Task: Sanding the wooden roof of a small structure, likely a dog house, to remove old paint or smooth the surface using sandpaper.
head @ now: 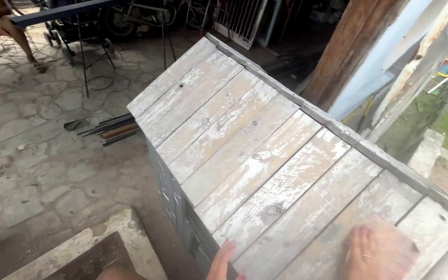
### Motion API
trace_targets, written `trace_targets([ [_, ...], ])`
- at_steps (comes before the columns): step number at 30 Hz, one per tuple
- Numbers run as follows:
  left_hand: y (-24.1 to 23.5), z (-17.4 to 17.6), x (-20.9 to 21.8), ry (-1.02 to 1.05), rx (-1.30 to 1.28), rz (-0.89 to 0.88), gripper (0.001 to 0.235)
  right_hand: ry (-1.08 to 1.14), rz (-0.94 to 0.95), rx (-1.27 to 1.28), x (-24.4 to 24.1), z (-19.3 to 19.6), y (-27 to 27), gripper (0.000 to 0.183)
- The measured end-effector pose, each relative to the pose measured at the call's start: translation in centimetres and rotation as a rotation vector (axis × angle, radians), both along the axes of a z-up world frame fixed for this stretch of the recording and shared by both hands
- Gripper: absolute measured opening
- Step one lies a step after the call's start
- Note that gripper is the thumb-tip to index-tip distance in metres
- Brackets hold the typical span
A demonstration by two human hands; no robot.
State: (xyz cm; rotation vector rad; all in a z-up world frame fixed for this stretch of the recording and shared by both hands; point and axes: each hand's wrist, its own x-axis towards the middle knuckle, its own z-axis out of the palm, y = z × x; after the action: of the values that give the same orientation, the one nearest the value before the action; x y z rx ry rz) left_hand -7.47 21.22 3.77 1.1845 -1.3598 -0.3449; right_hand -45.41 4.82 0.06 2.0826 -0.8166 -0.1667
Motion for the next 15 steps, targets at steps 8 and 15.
trace_targets([
  [8,0.2,18.2,0.2,0.354,0.209,0.207,0.050,-0.398,0.283,0.269,8.9,13.8,2.0,0.069],
  [15,-2.8,18.5,0.7,0.329,0.192,0.105,0.059,-0.537,0.181,0.406,12.8,15.5,-0.1,0.065],
])
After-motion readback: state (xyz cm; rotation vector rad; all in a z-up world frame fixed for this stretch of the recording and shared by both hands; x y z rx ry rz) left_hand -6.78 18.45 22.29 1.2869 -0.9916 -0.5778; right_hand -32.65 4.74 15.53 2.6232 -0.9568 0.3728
